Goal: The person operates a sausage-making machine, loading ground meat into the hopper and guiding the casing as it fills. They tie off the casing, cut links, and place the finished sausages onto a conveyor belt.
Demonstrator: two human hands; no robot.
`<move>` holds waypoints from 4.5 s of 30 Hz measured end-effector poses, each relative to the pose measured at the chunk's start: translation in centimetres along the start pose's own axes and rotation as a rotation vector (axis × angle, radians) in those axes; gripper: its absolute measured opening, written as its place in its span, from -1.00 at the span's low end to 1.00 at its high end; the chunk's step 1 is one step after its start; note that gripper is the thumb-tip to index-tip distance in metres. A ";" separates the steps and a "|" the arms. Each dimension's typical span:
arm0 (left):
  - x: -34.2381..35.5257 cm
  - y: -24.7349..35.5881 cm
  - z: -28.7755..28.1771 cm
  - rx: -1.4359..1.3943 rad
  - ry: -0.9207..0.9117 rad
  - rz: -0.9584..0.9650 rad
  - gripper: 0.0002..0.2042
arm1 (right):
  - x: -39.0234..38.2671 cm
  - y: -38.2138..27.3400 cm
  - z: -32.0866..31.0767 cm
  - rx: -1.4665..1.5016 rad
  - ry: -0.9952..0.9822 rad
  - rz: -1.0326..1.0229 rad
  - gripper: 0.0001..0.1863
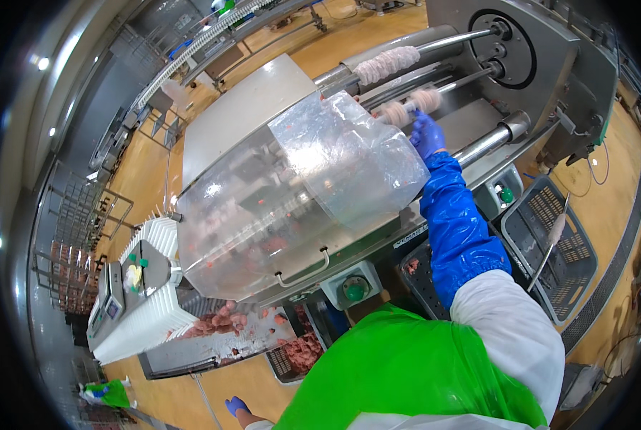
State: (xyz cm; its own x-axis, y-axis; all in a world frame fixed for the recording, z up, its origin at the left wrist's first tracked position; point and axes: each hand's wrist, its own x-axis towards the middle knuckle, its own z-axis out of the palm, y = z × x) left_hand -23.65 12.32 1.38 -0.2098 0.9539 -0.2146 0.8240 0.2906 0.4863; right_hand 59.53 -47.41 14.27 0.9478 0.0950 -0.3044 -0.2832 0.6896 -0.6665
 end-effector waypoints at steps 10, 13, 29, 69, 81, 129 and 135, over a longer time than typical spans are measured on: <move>-4.0 3.2 -0.4 0.006 -0.034 0.187 -0.45 | 2.3 -3.8 -2.7 0.088 0.021 -0.160 -0.77; -3.0 2.5 -2.2 -0.060 0.063 0.336 -0.44 | -0.1 -2.4 -1.7 -0.032 0.040 -0.144 -0.82; -52.2 56.8 0.6 -0.449 -0.154 2.201 -0.73 | -8.2 -17.0 4.4 -1.514 -0.092 -1.671 -0.55; -58.4 72.8 12.2 0.272 -0.438 2.100 -0.69 | -4.0 -14.5 13.3 -1.900 -0.346 -1.677 -0.64; -57.7 74.0 11.3 0.450 -0.180 2.187 -0.79 | -3.5 -17.1 13.5 -2.334 -0.379 -1.308 -0.60; -54.5 72.0 14.0 0.478 -0.401 2.149 -0.65 | -0.2 -21.6 8.0 -2.074 -0.289 -1.709 -0.66; -54.5 71.8 13.7 0.480 -0.412 2.126 -0.63 | 0.4 -21.4 8.9 -2.435 -0.158 -1.269 -0.66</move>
State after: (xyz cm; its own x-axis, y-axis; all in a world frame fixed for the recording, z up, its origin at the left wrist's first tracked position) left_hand 54.15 -19.79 36.40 0.9406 -0.3362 0.0464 -0.3369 -0.9415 0.0068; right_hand 67.33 -55.74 34.50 0.6938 0.5819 0.4242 0.4779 -0.8127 0.3334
